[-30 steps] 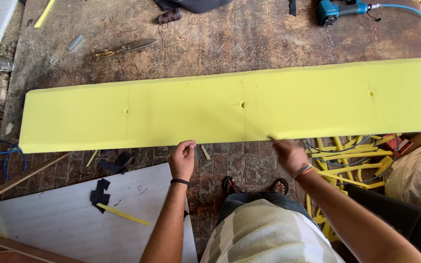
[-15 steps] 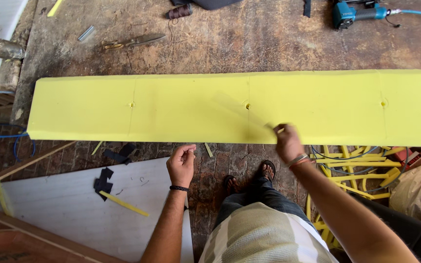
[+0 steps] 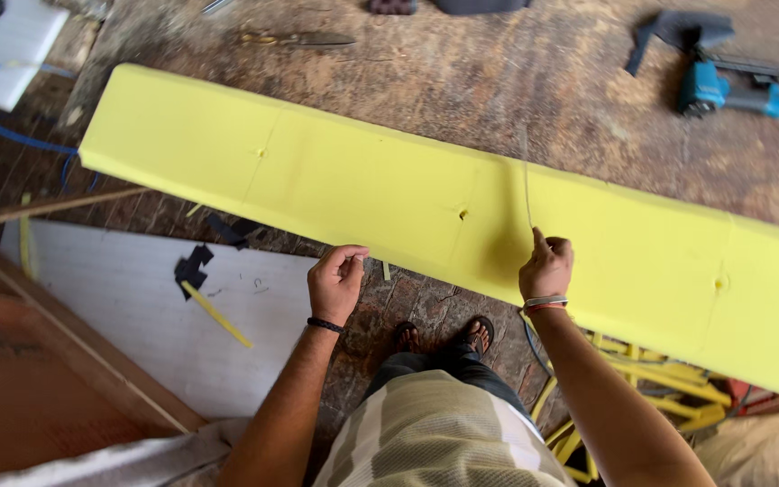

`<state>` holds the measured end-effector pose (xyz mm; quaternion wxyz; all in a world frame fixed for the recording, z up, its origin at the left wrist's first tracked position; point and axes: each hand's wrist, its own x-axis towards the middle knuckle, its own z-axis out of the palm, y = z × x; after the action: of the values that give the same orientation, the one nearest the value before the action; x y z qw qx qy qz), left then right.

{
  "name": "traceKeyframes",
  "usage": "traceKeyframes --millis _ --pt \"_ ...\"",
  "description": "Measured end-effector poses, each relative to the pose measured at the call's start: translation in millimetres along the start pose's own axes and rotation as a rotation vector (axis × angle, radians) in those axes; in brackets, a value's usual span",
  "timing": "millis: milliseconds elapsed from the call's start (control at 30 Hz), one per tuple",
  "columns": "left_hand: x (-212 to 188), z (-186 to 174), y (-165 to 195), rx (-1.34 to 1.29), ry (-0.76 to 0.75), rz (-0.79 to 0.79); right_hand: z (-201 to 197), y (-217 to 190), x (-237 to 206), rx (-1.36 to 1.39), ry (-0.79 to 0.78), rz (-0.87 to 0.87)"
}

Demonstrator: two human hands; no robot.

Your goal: The person staples dark fabric around a long plywood panel using a pneumatic nail gun, then carries a long yellow foam sheet to the workbench and trims its edges with a hand saw, cutting off strips of foam.

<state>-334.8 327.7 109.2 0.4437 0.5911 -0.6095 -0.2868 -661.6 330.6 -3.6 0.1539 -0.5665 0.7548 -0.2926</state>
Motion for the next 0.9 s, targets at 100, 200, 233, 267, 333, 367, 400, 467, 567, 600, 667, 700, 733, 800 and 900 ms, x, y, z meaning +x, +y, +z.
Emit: traceKeyframes --millis 100,200,233,267,333,367,400,467,567,600,667,700,733,800,900 --pt "3.0 -3.5 1.0 0.019 0.025 0.029 18.7 -15.6 24.5 -0.019 -0.442 -0.328" --pt "1.1 -23.8 -7.9 0.038 0.076 -0.021 47.0 -54.7 52.3 0.108 -0.463 -0.886" --pt "0.7 -33.9 -12.5 0.049 0.102 -0.042 54.0 -66.1 67.5 0.167 -0.415 -0.880" --pt "1.1 -43.7 -17.4 0.054 0.126 -0.059 62.4 -78.9 77.9 0.192 -0.324 -0.692" --pt "-0.3 -67.5 -27.7 0.036 0.189 -0.101 75.0 -97.6 97.5 0.126 -0.070 -0.497" --pt "-0.3 -78.3 -32.9 0.028 0.222 -0.120 83.3 -106.3 100.3 0.119 -0.104 -0.548" --pt "1.5 -88.5 -38.5 0.021 0.248 -0.153 91.7 -114.1 102.1 0.111 -0.137 -0.589" --pt "5.1 -105.0 -50.2 -0.008 0.273 -0.215 110.3 -129.4 97.8 0.092 -0.396 -0.636" --pt "26.6 -125.7 -72.1 -0.074 0.257 -0.204 138.9 -155.6 91.6 0.174 -0.526 -0.988" --pt "36.5 -135.4 -81.4 -0.080 0.256 -0.212 147.2 -163.6 92.3 0.219 -0.469 -1.145" --pt "57.2 -154.0 -101.1 -0.091 0.244 -0.229 162.5 -182.7 96.0 0.183 -0.291 -0.805" --pt "67.3 -162.8 -110.5 -0.114 0.250 -0.225 168.2 -191.9 99.6 0.113 -0.226 -0.685" --pt "76.5 -171.9 -119.9 -0.133 0.259 -0.219 173.6 -202.3 101.4 0.048 -0.161 -0.565" --pt "99.4 -198.7 -142.3 -0.160 0.256 -0.210 188.8 -224.5 97.3 0.020 -0.146 -0.551" --pt "116.0 -224.3 -168.0 -0.217 0.231 -0.210 220.1 -257.9 76.8 0.091 -0.291 -0.885"
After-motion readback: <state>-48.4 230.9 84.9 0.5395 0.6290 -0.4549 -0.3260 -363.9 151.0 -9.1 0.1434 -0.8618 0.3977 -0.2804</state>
